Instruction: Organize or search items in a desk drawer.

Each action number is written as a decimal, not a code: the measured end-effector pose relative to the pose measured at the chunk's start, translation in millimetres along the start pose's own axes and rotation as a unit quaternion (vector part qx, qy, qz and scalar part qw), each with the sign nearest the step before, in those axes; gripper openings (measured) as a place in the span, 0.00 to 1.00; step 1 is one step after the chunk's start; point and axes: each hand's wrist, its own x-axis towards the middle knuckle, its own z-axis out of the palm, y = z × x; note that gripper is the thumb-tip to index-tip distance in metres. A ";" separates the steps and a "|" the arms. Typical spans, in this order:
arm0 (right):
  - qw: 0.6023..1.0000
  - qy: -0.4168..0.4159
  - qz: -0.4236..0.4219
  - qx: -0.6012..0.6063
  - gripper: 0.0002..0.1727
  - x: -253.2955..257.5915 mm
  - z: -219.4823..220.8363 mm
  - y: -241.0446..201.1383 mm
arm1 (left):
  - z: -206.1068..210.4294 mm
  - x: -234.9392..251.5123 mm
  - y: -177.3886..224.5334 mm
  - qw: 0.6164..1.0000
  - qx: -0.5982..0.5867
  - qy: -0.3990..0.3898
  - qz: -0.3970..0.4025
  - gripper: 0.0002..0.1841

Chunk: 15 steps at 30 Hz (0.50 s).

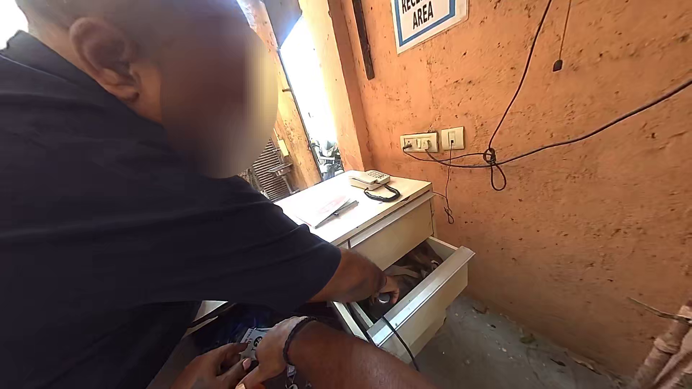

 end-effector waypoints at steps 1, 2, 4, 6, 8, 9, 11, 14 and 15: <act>1.000 0.000 0.003 -0.004 0.45 1.2 0.6 0.5 | 0.9 6.2 -10.1 1.000 0.004 -0.007 0.006 0.23; 1.000 -0.001 0.005 -0.012 0.46 3.5 1.3 1.4 | 2.7 15.9 -27.2 1.000 0.013 -0.014 0.023 0.24; 1.000 -0.003 0.009 -0.026 0.48 8.8 2.8 3.2 | 6.9 36.2 -62.6 0.997 0.045 -0.017 0.065 0.26; 1.000 0.002 0.005 -0.030 0.48 13.4 5.3 5.7 | 5.7 25.7 -43.6 0.998 0.050 -0.023 0.038 0.24; 1.000 0.011 0.005 -0.028 0.48 16.0 8.0 7.8 | 3.6 7.3 -7.4 0.999 0.026 -0.030 -0.017 0.22; 0.999 0.009 0.005 -0.032 0.49 18.2 8.7 8.8 | 4.0 12.9 -18.9 0.999 0.034 -0.037 0.002 0.22; 0.999 0.002 -0.002 -0.041 0.48 21.9 9.0 9.6 | 8.5 38.0 -65.7 0.996 0.052 -0.038 0.060 0.25; 0.999 0.001 -0.011 -0.051 0.48 21.1 9.0 9.1 | 9.2 41.0 -69.6 0.997 0.039 -0.042 0.055 0.25; 0.999 -0.004 -0.006 -0.052 0.47 16.8 6.5 6.6 | 7.2 32.7 -54.7 0.998 0.034 -0.045 0.038 0.24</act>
